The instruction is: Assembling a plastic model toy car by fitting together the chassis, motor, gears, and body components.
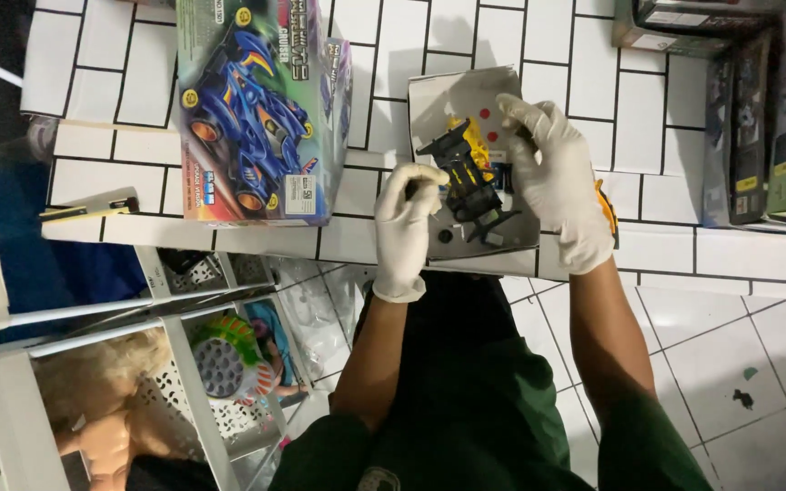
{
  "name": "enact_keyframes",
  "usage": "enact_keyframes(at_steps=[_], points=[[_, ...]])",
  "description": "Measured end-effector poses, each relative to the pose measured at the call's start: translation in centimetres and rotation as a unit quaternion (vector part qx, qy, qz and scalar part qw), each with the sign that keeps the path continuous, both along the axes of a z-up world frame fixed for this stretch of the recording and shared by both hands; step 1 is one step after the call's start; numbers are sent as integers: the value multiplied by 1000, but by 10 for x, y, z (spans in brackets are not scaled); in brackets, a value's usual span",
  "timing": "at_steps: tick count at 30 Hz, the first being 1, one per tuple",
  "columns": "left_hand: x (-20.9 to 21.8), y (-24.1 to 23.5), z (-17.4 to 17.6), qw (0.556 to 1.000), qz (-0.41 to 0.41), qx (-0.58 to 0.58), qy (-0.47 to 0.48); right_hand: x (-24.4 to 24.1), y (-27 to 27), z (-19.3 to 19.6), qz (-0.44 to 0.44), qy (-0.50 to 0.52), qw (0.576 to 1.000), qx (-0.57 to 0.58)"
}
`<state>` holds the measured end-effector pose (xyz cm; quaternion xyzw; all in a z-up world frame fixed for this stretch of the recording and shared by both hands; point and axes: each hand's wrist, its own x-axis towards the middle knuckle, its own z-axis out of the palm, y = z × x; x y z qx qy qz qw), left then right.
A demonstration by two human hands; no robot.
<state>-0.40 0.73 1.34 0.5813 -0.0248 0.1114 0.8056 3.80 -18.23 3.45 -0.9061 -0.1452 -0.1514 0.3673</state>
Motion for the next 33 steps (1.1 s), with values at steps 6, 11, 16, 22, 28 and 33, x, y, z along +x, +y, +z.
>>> enact_keyframes(at_steps=[6, 11, 16, 22, 28, 33], points=[[-3, -18, -1, 996, -22, 81, -6, -48, 50, 30, 53, 21, 998, 30], [-4, -5, -2, 994, -7, 106, 11, -57, 47, 27, 43, 3, 998, 53], [-5, -13, -4, 994, -29, 102, 7, -62, 41, 15, -27, 39, 994, 103], [-7, -20, -6, 992, -25, 120, 21, -70, 41, 11, -66, -5, 985, 161], [-7, -31, -13, 991, -38, 121, 44, -73, 38, -4, -92, -50, 984, 146], [-10, -41, -19, 993, -44, 110, 22, -76, 30, -14, -96, -98, 986, 94]])
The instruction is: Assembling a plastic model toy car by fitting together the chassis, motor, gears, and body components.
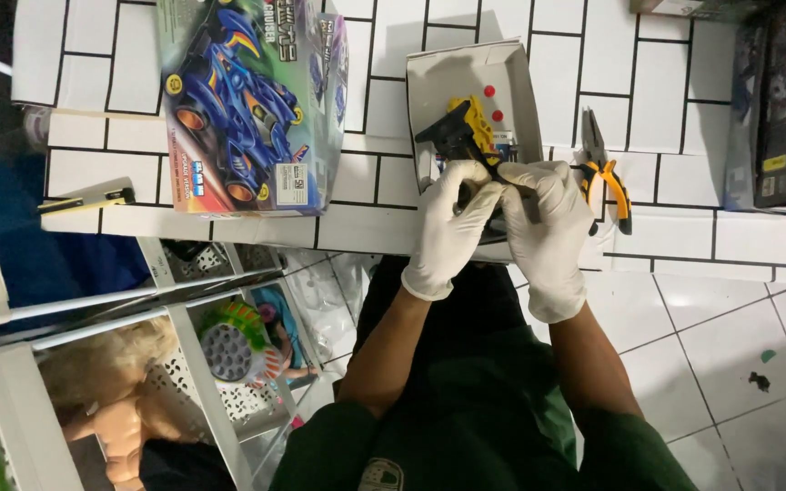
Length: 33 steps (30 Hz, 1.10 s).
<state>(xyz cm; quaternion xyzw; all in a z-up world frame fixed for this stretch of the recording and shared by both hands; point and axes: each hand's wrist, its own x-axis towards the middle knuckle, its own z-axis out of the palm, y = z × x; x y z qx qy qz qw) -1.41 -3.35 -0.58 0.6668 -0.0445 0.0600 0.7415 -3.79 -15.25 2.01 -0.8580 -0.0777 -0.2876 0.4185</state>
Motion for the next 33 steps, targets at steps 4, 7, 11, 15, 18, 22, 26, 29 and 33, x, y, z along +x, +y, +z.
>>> enact_keyframes(at_steps=[4, 7, 11, 15, 18, 22, 26, 29, 33], points=[[0, -7, -4, 1000, -2, 22, 1, 1, -3, -3, -15, -7, 1000, -20], [0, -5, 5, 999, -26, 29, -6, 4, -3, 1, -30, 5, 1000, -2], [1, -1, -4, 999, -36, -1, -24, 21, -10, 2, -4, 21, 1000, -21], [5, 10, -10, 996, -40, -70, -44, 54, -28, -18, 1, 12, 998, -68], [7, 29, -13, 997, -56, -32, -35, 72, -20, -8, -53, 296, 942, 152], [10, 33, -5, 991, -4, 57, -121, 36, -16, 6, 22, 57, 985, -163], [10, 28, -3, 993, -11, 70, -96, 6, 1, -18, 117, 126, 981, -86], [9, 26, -10, 991, -38, 67, -107, -3, -3, -17, 135, 133, 978, -87], [28, 65, -19, 987, 16, -112, -115, -25, -31, -24, 120, 140, 981, -60]])
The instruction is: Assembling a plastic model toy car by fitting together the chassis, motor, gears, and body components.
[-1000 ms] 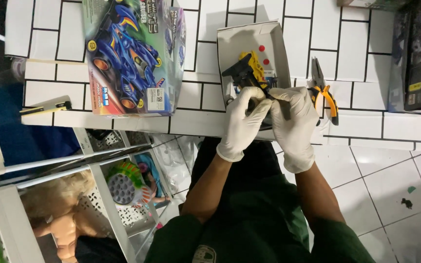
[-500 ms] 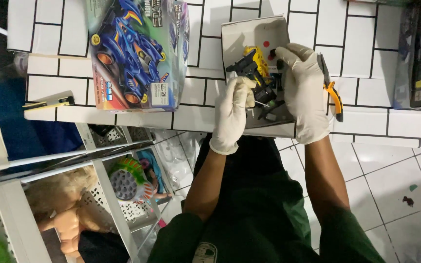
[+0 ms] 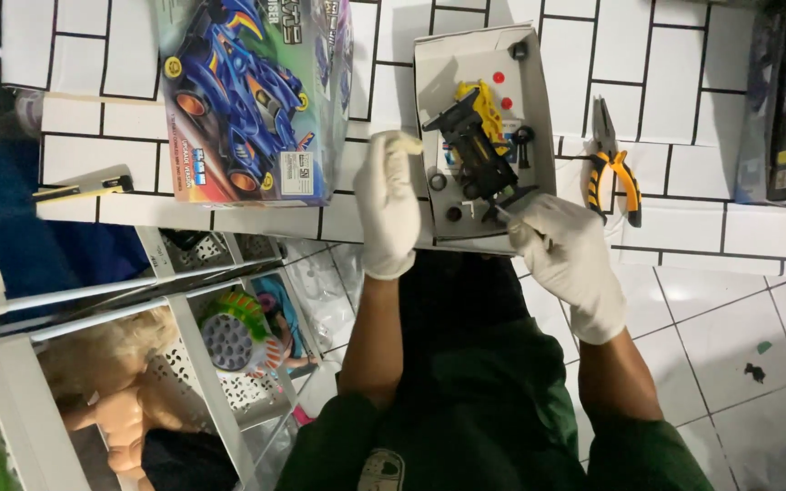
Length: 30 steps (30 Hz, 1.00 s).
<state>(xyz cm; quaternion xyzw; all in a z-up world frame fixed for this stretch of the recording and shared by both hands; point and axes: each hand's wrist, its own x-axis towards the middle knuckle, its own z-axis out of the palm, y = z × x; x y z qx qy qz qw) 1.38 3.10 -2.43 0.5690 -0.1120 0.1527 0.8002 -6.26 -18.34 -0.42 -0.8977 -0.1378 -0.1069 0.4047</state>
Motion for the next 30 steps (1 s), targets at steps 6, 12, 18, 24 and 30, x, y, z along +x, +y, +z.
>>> enact_keyframes(at_steps=[6, 12, 18, 24, 30], points=[[-25, -38, 32, 996, -60, 54, -25, 32, 0, 36, -126, 6, 987, -94], [-23, -43, -12, 995, -85, 53, -25, 21, 25, 53, -74, -50, 993, -81], [-33, -59, 14, 992, -103, 70, 12, 32, 17, 7, -68, -177, 978, -89], [-26, -55, 13, 993, -36, 84, 68, 25, 32, 43, -96, -133, 984, 66], [-22, -59, 8, 984, 18, 165, 58, 25, 36, 24, -120, -120, 980, 108]])
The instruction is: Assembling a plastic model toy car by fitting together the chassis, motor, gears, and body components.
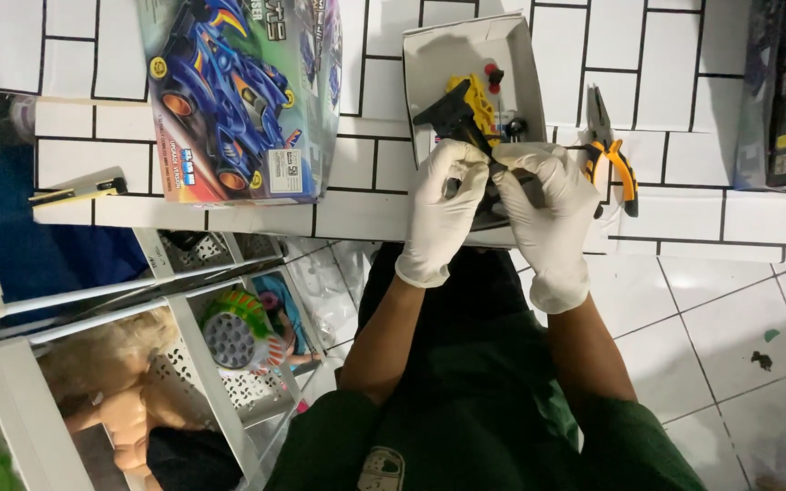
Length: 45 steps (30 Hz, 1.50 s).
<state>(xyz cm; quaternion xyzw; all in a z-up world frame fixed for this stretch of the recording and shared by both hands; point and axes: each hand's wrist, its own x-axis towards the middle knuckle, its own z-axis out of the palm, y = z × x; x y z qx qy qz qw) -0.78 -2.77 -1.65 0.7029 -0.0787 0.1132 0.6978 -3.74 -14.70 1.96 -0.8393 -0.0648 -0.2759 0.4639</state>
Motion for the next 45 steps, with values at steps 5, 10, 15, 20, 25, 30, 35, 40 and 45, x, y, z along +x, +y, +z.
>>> enact_keyframes(at_steps=[5, 10, 15, 20, 25, 30, 35, 40, 45], points=[[0, -2, 6, 1000, 23, 5, -3, -2, -2, -15, -23, -21, 999, -11], [-3, -11, 3, 999, 31, -22, -13, -2, 5, -11, -43, -53, 998, -2], [-8, -15, 11, 998, 46, 12, -37, -3, -8, -31, -68, -77, 993, -54], [-10, -18, 14, 997, 31, 4, -67, -2, -5, -35, -90, -84, 991, -58], [-15, -21, 11, 999, 12, -13, -50, 1, -5, -20, -78, -58, 995, -8], [4, 6, 3, 993, 43, -82, -68, 27, -30, -10, -56, -63, 985, -149], [4, 39, 22, 994, 41, -70, -69, 57, -12, 9, -104, 279, 877, 378], [5, 45, 19, 996, 41, -55, -60, 50, -14, -21, -15, 218, 873, -435], [7, 43, 21, 994, 62, -90, -4, 50, -7, -31, -8, 189, 957, -219]])
